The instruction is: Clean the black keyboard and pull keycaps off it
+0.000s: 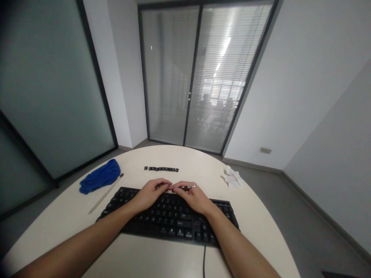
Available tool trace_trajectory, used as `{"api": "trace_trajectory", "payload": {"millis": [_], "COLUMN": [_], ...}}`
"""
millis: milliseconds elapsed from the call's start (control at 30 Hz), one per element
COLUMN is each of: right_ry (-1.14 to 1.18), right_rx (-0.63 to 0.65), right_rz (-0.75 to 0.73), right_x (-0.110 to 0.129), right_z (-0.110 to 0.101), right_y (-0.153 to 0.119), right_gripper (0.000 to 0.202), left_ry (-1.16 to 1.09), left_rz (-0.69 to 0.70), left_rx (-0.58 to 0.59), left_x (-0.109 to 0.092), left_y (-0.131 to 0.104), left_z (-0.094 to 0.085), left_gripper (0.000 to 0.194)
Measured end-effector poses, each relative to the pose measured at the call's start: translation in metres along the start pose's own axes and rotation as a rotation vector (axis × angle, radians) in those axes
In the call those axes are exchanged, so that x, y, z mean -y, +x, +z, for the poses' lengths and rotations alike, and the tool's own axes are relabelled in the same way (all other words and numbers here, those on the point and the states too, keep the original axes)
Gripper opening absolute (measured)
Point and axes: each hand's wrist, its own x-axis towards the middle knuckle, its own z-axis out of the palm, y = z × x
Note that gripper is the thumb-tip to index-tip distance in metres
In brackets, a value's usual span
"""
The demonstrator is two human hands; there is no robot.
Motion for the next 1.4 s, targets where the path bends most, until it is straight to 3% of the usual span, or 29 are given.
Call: {"api": "trace_trajectory", "payload": {"millis": [133, 333, 533, 800, 867, 967, 1067, 1267, 1400], "right_ry": [-0.034, -0.235, -0.514, -0.525, -0.52, -0.54, -0.643, -1.018, -1.081], "right_rx": [-0.019, -0.252, -0.141, -0.093, -0.117, -0.23, -0.315, -0.263, -0.195], "right_rz": [-0.045, -0.113, -0.154, -0.136, -0.105, -0.01, 0.117, 0.33, 0.461], "right_x": [-0.001, -0.007, -0.003, -0.003, -0.004, -0.007, -0.011, -0.016, -0.021], "right_z": [-0.001, 0.0, 0.006, 0.007, 0.007, 0.005, 0.0, -0.011, -0.017], "right_y": [0.0, -0.003, -0.007, -0.008, -0.007, -0.004, -0.002, 0.004, 0.019], "right_gripper": [0.03, 0.033, 0.025, 0.021, 0.021, 0.023, 0.027, 0.025, 0.025], "left_ry": [-0.129, -0.305, -0.323, -0.261, -0.206, 0.085, 0.376, 0.494, 0.53], "left_rz": [-0.078, -0.129, -0.113, -0.107, -0.079, 0.016, 0.122, 0.171, 0.184], "left_rx": [-0.092, -0.064, 0.022, 0.074, 0.041, -0.007, 0.05, 0.105, 0.108], "left_x": [0.005, 0.005, -0.004, -0.002, -0.001, -0.003, -0.008, -0.01, -0.009], "left_y": [0.004, 0.004, -0.002, -0.002, -0.003, -0.009, -0.017, -0.02, -0.018], "left_z": [-0.002, -0.001, 0.0, 0.002, 0.004, 0.007, 0.007, 0.008, 0.008], "left_gripper": [0.026, 0.036, 0.042, 0.044, 0.038, 0.029, 0.028, 0.025, 0.025]}}
